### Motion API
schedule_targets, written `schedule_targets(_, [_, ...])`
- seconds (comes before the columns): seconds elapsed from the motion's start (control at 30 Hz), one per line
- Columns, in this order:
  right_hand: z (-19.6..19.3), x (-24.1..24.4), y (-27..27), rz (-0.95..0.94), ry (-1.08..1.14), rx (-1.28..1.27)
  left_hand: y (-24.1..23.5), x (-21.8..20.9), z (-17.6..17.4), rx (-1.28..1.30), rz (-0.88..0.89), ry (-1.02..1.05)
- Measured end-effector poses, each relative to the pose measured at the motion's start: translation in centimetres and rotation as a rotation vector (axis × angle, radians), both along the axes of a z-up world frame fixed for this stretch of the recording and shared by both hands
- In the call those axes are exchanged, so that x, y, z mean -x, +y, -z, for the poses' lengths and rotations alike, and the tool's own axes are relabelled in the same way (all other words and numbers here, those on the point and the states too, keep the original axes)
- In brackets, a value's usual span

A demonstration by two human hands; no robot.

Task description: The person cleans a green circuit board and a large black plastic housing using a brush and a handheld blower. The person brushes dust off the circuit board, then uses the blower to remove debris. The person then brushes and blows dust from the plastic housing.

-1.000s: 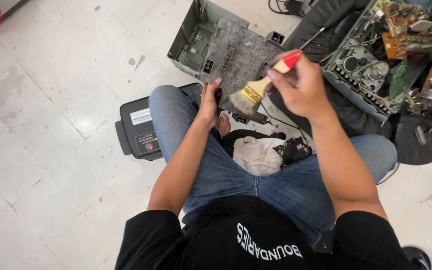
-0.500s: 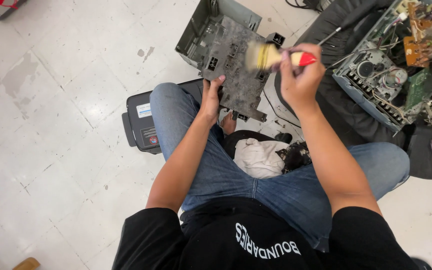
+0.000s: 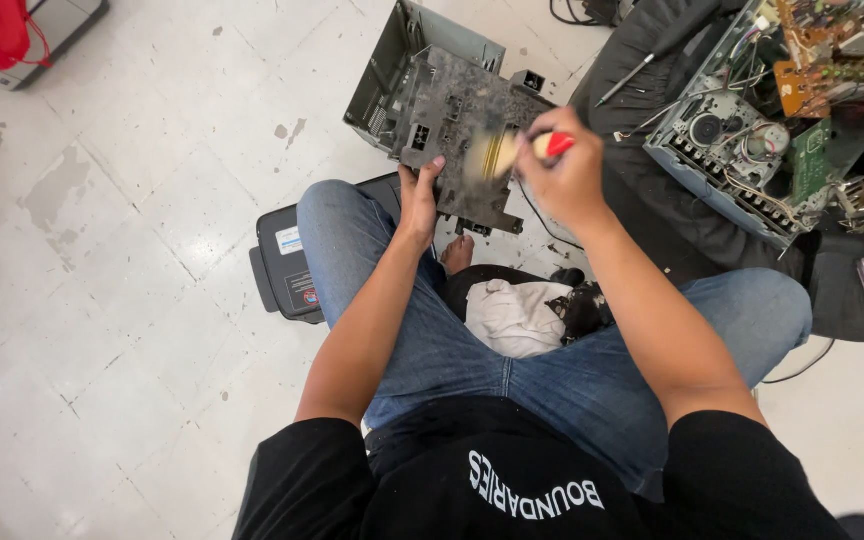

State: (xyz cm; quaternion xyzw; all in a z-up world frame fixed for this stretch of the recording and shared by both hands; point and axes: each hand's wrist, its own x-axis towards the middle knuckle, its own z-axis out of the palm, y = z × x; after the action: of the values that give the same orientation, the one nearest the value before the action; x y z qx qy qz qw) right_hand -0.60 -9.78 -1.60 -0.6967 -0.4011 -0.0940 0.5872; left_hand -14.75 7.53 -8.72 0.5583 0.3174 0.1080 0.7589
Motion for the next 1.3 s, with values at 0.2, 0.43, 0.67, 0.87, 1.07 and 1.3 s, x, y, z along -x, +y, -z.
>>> schedule_targets(0.2, [0.0,-0.8,-0.7,-0.249,0.362,0.076,0.7,-0.6,2.6,0.063,-0.04,-0.089])
schedule_targets(0.43, [-1.5,-0.6,-0.4,0.021,-0.037,-0.216,2.7,-1.2,11.0,0.185,-0.157,-0.118])
schedule_targets(0.67, [0.4,-1.9,0.0,-0.036,-0.131,-0.188,4.3,-1.6,15.9,0.156,-0.178,-0.151])
schedule_targets(0.87, [-0.3,1.7,-0.2,-0.186,-0.105,-0.111,4.2,-1.5,13.1,0.171,-0.278,-0.176])
schedule_targets(1.07, [0.3,1.8,-0.3,-0.202,-0.028,-0.037,3.1,-0.9,8.7,0.112,-0.293,-0.19])
schedule_targets(1.3, [0.6,0.8,-0.5,-0.07,-0.051,-0.089,2.5,-0.9,6.8,0.045,-0.26,-0.219])
